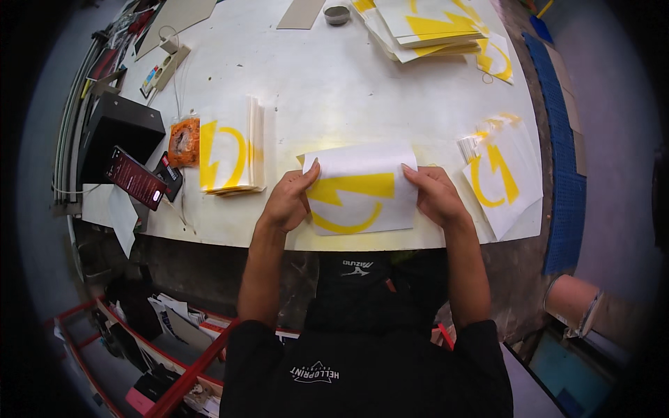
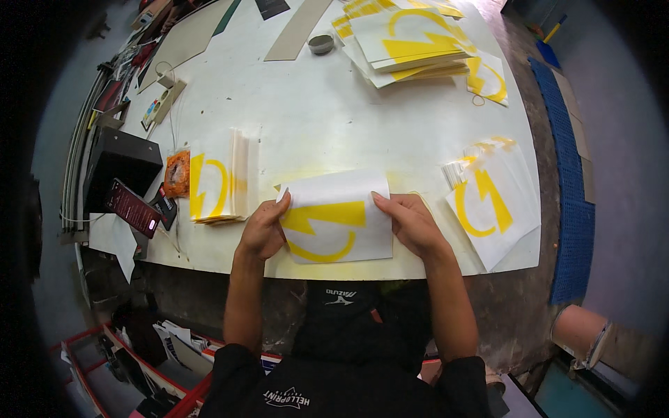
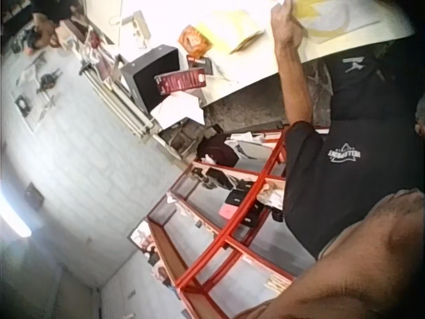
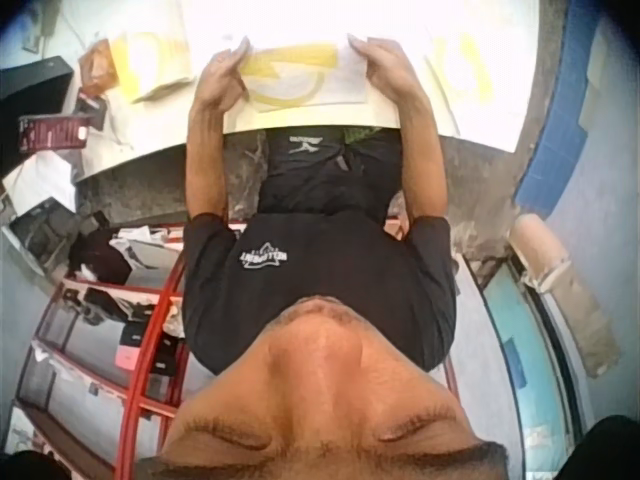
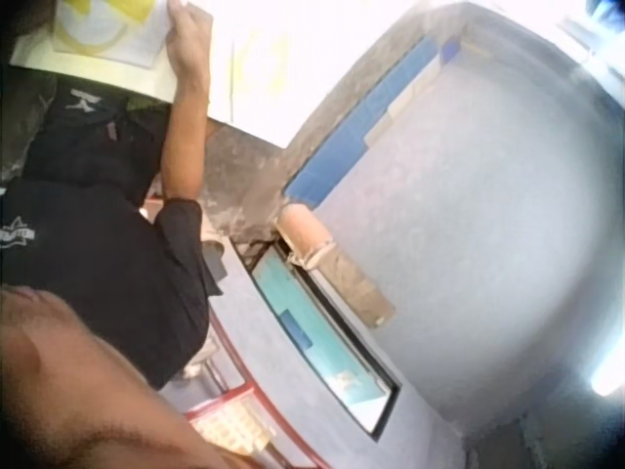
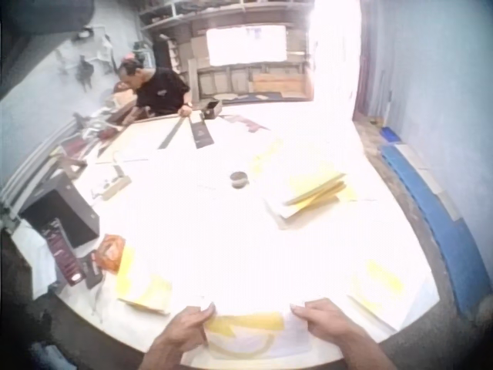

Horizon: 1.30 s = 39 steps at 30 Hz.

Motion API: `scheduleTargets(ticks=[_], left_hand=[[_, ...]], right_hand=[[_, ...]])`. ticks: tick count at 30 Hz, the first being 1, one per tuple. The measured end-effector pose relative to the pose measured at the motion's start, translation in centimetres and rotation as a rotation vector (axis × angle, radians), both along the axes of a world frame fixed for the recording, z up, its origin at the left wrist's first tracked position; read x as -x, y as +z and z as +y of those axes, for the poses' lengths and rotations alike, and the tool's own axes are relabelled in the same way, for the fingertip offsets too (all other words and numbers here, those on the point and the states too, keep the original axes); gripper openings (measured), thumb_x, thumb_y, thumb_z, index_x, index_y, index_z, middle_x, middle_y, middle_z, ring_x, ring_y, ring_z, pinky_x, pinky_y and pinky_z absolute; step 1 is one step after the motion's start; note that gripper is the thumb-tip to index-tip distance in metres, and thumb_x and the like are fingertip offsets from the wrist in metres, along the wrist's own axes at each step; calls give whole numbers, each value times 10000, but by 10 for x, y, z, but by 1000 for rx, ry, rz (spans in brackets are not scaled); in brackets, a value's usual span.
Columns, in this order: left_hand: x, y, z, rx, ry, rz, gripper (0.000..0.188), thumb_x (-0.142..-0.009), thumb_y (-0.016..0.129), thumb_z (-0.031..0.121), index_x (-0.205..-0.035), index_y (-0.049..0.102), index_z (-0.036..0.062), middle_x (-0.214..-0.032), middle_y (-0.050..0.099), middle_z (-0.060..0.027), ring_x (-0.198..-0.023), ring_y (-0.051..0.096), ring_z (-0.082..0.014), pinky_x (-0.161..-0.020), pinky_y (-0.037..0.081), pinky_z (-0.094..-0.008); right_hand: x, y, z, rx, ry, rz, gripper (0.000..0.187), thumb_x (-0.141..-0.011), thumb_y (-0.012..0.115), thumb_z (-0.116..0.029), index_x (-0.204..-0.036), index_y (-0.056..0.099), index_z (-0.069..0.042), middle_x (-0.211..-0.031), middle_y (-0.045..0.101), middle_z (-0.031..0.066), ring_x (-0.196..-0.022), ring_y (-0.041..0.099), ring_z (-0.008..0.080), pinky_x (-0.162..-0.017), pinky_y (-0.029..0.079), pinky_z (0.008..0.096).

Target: The person repeatedly folds white paper sheets with yellow printed designs in half on a workbench. They smooth the crease with both hands, then place the folded sheet into a growing stack. The process is repeated for multiple sheets throughout the clip.

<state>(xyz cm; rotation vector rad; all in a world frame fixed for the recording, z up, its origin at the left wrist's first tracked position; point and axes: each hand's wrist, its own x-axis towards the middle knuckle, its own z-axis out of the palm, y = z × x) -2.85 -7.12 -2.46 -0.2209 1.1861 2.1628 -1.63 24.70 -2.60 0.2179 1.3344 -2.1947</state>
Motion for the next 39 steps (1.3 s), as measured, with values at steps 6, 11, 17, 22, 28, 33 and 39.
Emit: scheduleTargets(ticks=[6,11,17,22,28,33,39], left_hand=[[-3,10,11,-157,69,20,588,-1113,486,407,-1531,409,2,-1481,559,-138,-1354,555,-256,-1105,487,-429],[-12,-12,1,-73,38,438,738,-1027,674,163,-1617,247,39,-1557,481,-140,-1398,512,-239,-1142,461,-430],[-23,11,18,390,62,313,889,-904,749,-74,-1607,216,34,-1330,668,-180,-1201,656,-188,-1017,534,-314],[-31,2,37,636,304,489,866,-891,775,-49,-1583,263,36,-1297,664,-184,-1171,649,-187,-893,557,-298],[-44,-16,49,1000,528,1060,929,-813,888,87,-1553,331,12,-1189,614,-154,-1034,590,-231,-949,482,-398],[-46,-13,49,938,427,813,860,-836,857,66,-1538,363,11,-954,640,-102,-879,583,-183,-835,482,-328],[-40,-21,47,1100,345,850,745,-852,836,62,-1482,442,10,-925,676,-126,-819,602,-172,-738,488,-313]], right_hand=[[-10,20,-3,-71,51,481,513,-927,778,-84,-1379,582,61,-1330,668,119,-1127,669,160,-999,530,348],[-14,19,-2,-522,132,578,460,-893,790,-22,-1304,607,75,-1207,722,114,-1082,691,160,-987,545,342],[-15,5,-16,-387,-116,413,317,-945,738,-5,-1227,625,88,-1067,748,136,-1001,712,145,-901,571,289],[-8,7,-24,-441,-192,302,329,-945,745,-14,-1220,618,114,-1038,752,154,-893,721,131,-777,584,269],[-1,3,-22,-637,-167,262,381,-920,777,-47,-1221,616,121,-967,760,147,-813,714,123,-693,565,251],[-1,5,-23,-485,-278,217,457,-885,809,-66,-1232,597,143,-951,760,157,-784,706,120,-669,551,257],[-21,30,-33,-936,-289,295,451,-879,801,-54,-1260,605,86,-943,732,160,-835,724,207,-718,559,290]])
